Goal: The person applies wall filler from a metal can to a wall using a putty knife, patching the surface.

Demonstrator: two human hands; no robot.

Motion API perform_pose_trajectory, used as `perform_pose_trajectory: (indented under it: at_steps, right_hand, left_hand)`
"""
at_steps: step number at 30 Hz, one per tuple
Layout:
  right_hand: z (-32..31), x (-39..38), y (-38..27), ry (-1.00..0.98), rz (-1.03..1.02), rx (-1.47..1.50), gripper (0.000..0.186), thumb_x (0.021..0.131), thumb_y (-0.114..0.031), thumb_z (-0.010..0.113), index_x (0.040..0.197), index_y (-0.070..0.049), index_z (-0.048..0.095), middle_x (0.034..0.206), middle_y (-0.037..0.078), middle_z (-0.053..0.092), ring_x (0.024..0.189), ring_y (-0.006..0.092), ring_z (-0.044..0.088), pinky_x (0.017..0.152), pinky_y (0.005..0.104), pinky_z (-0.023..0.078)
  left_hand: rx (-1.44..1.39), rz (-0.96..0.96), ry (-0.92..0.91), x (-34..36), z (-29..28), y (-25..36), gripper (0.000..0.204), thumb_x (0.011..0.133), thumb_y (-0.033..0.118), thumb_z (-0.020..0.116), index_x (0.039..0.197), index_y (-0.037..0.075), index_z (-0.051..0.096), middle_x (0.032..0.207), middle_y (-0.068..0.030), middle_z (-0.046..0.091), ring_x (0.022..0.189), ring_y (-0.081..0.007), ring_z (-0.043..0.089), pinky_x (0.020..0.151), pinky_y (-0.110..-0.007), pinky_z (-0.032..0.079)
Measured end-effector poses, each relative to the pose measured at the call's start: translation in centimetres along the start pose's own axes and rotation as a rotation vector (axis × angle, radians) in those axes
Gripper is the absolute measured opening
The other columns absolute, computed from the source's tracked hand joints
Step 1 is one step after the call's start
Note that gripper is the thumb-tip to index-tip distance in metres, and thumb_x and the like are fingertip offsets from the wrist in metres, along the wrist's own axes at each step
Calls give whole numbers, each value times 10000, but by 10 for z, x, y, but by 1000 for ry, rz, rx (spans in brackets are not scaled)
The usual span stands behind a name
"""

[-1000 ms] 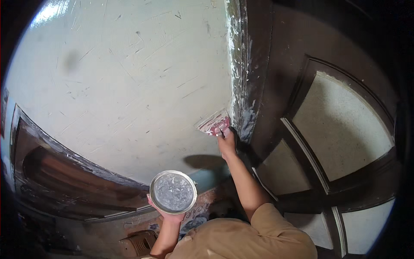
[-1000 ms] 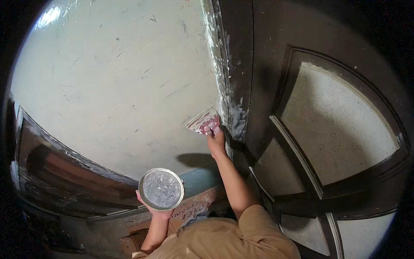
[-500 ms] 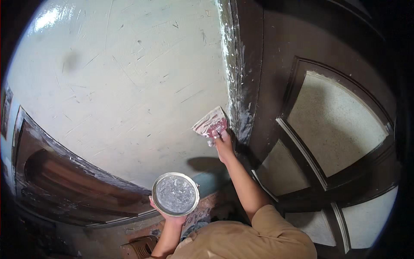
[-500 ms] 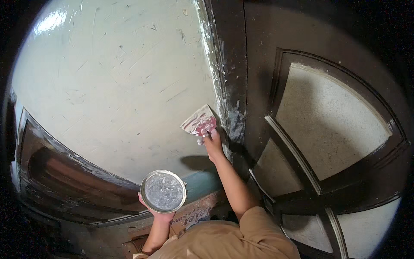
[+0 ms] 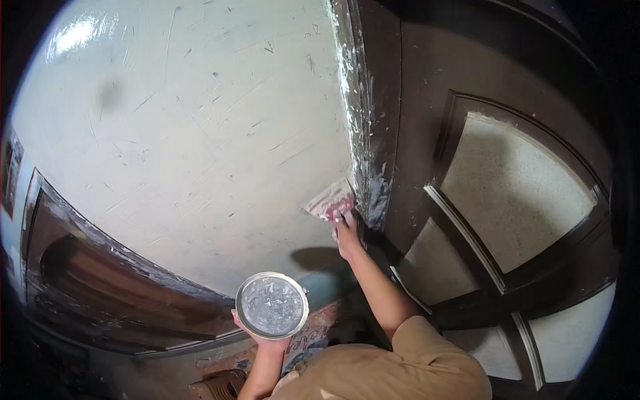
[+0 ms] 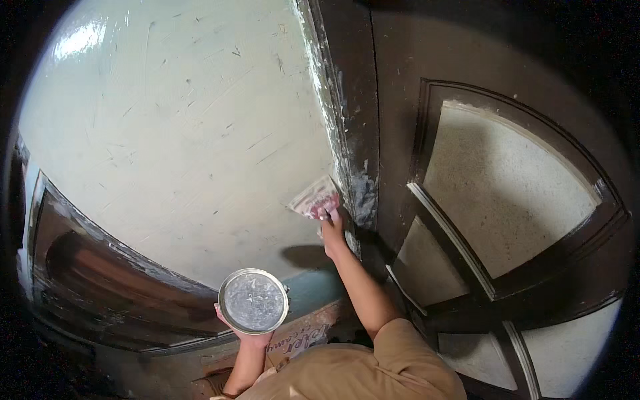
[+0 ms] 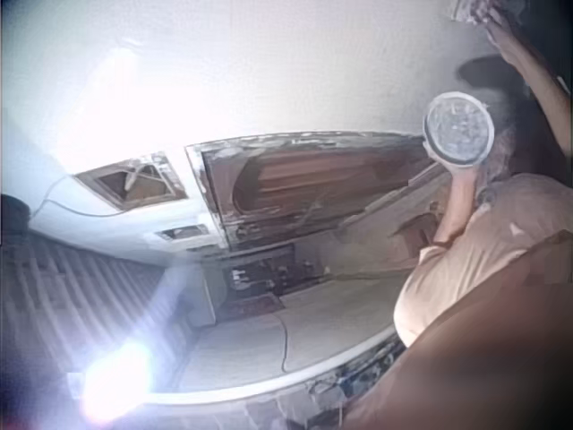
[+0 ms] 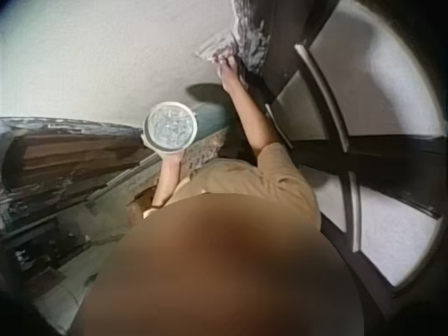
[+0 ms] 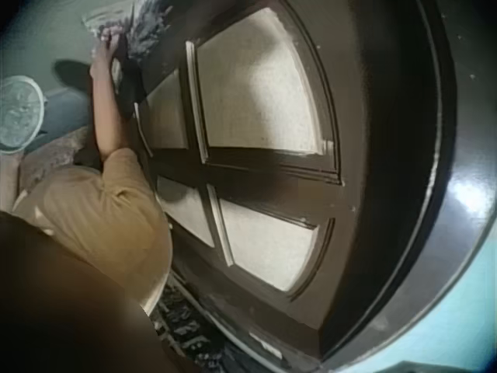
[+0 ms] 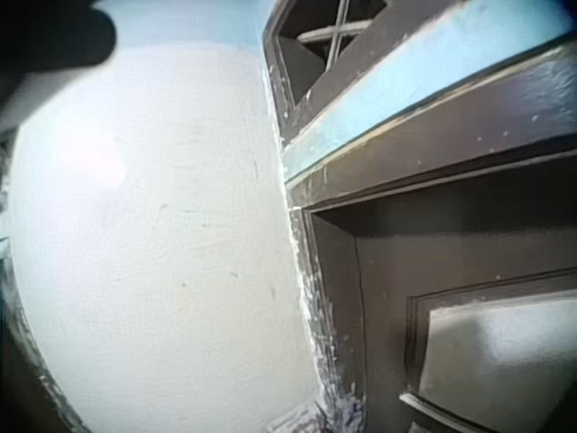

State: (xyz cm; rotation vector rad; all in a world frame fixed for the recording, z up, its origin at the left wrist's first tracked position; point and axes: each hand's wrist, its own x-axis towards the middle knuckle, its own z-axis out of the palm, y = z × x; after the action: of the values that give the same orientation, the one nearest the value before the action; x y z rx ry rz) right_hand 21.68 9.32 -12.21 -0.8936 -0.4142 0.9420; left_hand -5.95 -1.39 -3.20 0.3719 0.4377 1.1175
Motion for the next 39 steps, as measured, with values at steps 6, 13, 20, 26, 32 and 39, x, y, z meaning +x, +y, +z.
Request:
perform_pose_trajectory:
  at_steps: [6,13,20,26,32,39]
  right_hand:
    - [-73,-58,84,156,334,93,207,970,-224,586,1163,-156,556,826,-51,519,607,72,468,485,251,350]
    - [-43,-39,34,-148,9,-324,116,953,-88,552,1061,-71,591,885,10,574,754,100,543,643,263,446]
    - [51,-31,-100,-440,-607,-848,213,902,-144,626,1037,14,578,883,198,619,791,339,585,719,388,472]
    - [98,-33,-165,-620,-971,-976,243,896,-135,615,1110,-26,576,942,194,640,867,394,622,758,425,492]
    - [152,-37,-255,-730,-1072,-1167,257,920,-191,576,1117,-32,531,1000,211,629,948,423,598,814,480,475]
    - [210,-21,-342,-737,-1321,-1184,220,932,-196,564,1099,-59,520,913,219,639,869,430,602,760,472,465]
  left_hand:
    - [-27,-9,-4,1,-6,-2,871,784,826,393,1407,222,464,1449,-77,453,1301,-363,442,1061,-589,374]
    - [-2,12,-11,4,-13,-3,874,782,822,416,1421,226,445,1455,-94,444,1293,-371,457,1058,-604,374]
    - [-79,59,-58,4,-11,-2,872,779,811,434,1418,219,448,1470,-95,430,1296,-397,447,1053,-636,362]
    - [-71,192,-81,-1,9,-10,850,804,794,395,1405,196,464,1433,-94,473,1278,-380,473,1046,-606,385]
    - [-104,245,-216,1,17,-22,879,792,800,397,1411,179,457,1437,-131,461,1281,-398,470,1043,-608,393]
    - [-217,259,-389,1,26,-28,976,723,839,480,1437,176,418,1461,-161,422,1279,-463,440,1025,-674,368]
